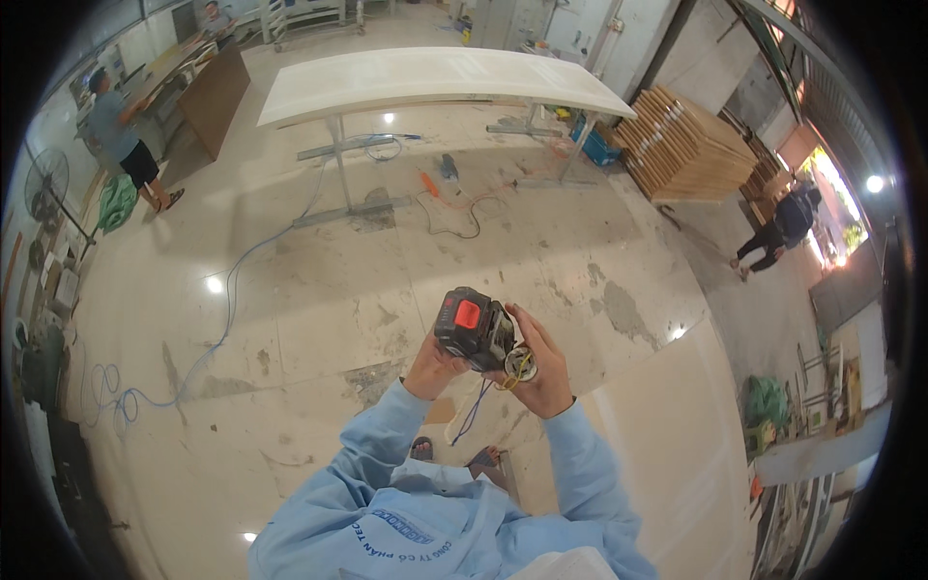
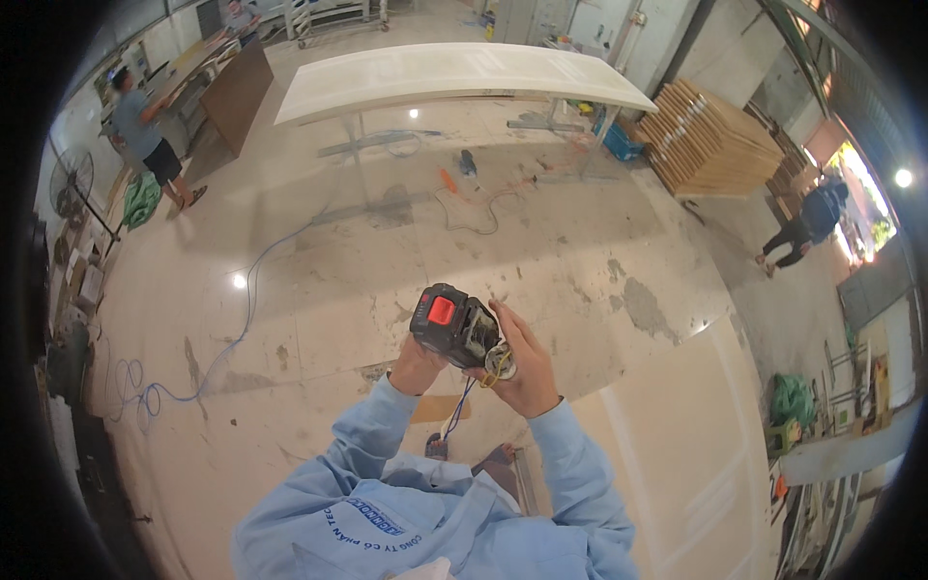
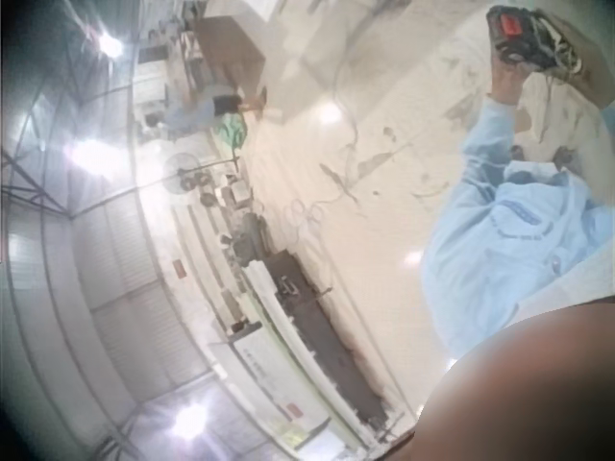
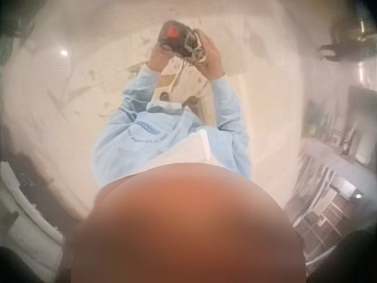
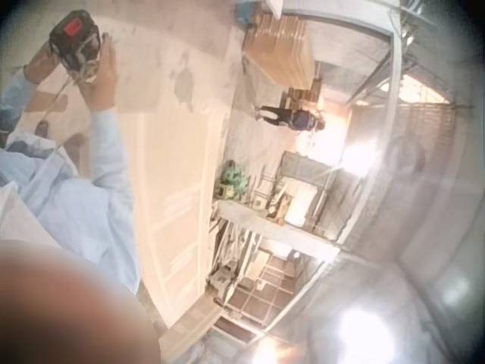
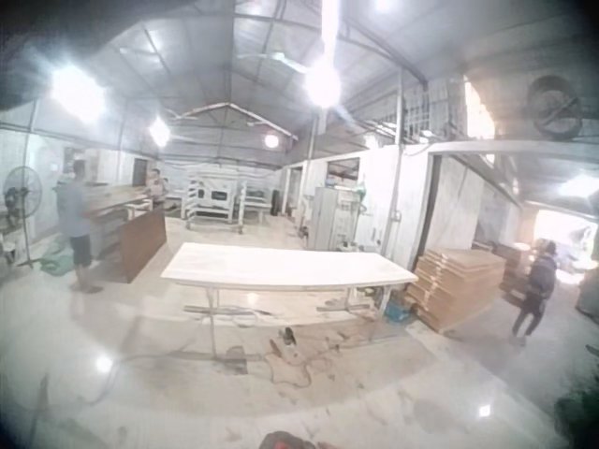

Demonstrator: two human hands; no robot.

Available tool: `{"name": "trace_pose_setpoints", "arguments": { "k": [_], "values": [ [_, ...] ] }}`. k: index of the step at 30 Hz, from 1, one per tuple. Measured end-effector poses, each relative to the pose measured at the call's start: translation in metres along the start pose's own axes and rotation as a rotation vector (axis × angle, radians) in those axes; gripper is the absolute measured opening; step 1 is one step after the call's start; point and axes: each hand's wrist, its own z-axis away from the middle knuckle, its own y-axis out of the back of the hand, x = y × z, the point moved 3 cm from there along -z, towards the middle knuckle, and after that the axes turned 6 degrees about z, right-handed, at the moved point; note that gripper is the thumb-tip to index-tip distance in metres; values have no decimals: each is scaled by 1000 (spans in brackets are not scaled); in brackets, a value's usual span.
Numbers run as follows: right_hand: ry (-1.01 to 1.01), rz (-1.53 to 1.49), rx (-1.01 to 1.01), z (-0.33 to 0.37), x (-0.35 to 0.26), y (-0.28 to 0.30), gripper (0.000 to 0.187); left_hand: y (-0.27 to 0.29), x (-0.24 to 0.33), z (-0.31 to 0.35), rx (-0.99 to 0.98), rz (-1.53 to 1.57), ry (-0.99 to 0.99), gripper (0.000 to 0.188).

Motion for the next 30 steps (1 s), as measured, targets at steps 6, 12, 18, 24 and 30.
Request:
{"name": "trace_pose_setpoints", "arguments": {
  "k": [6, 12, 18, 24, 30],
  "values": [
    [12, -61, -48, -9, 1, -2, 86, 5, 6, 4, 71, -194, -55, 95],
    [36, -127, -62, -20, -1, -9, 84, 1, 23, 9, -16, -126, -252, 77],
    [77, -138, 35, -23, -4, -8, 88, -21, 35, 6, 47, -97, -349, 66],
    [6, -155, 82, -22, -21, 11, 88, -26, 39, -3, 71, -10, -337, 67],
    [-65, -71, 117, -8, -22, 21, 86, -34, 37, -16, -181, -169, -317, 62]
  ]
}}
